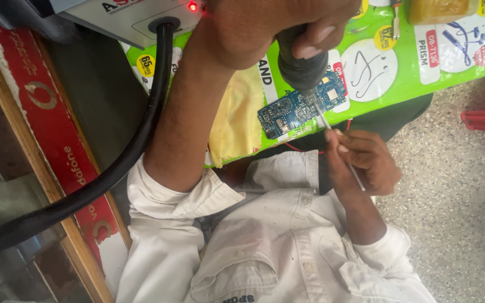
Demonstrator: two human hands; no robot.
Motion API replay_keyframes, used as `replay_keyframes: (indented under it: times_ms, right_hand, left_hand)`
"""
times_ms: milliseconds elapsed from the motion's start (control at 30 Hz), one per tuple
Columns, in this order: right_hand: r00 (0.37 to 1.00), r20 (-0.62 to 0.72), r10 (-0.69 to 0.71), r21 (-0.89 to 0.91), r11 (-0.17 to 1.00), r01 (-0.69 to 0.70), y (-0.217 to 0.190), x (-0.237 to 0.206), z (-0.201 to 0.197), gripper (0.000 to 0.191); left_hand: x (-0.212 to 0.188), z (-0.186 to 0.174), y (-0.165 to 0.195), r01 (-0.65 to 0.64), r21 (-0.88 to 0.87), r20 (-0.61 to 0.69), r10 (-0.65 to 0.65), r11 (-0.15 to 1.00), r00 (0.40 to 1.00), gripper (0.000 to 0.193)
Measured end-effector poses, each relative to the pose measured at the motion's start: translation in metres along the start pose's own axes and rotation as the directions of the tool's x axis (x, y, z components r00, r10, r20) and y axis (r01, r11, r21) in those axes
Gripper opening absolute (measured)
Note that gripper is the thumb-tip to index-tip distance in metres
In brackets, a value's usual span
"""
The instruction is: The person uses a hot air rework station and tweezers to heat and remove components from a small blue circuit board. They then use a small screwdriver to scrape or clean the board surface while continuing to apply heat.
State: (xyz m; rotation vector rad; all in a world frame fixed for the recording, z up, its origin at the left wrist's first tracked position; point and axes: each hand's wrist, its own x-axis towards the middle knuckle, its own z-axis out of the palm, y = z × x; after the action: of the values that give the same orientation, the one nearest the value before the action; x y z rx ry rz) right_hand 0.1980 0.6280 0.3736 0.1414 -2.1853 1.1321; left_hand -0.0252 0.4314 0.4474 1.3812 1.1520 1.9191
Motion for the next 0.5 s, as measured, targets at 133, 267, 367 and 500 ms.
replay_keyframes:
  times_ms: [133,267,367,500]
  right_hand:
    - [0.997,0.003,-0.077,-0.015,0.997,0.077,-0.006,0.007,0.011,0.037]
    - [0.998,-0.022,-0.063,-0.029,0.998,0.062,-0.011,0.008,0.021,0.037]
    - [0.999,-0.03,-0.028,-0.013,1.0,0.028,-0.013,0.009,0.023,0.036]
    - [0.997,-0.005,-0.072,-0.022,0.997,0.072,-0.014,0.009,0.025,0.035]
  left_hand:
    - [-0.001,-0.012,0.003,-0.046,0.042,0.038,0.044,0.998,0.998,0.048]
    - [-0.002,-0.017,0.006,-0.07,0.086,0.05,0.066,0.994,0.997,0.046]
    - [-0.004,-0.021,0.006,-0.089,0.123,0.022,0.087,0.988,0.996,0.042]
    - [-0.009,-0.025,0.004,-0.131,0.254,-0.06,0.151,0.958,0.987,0.036]
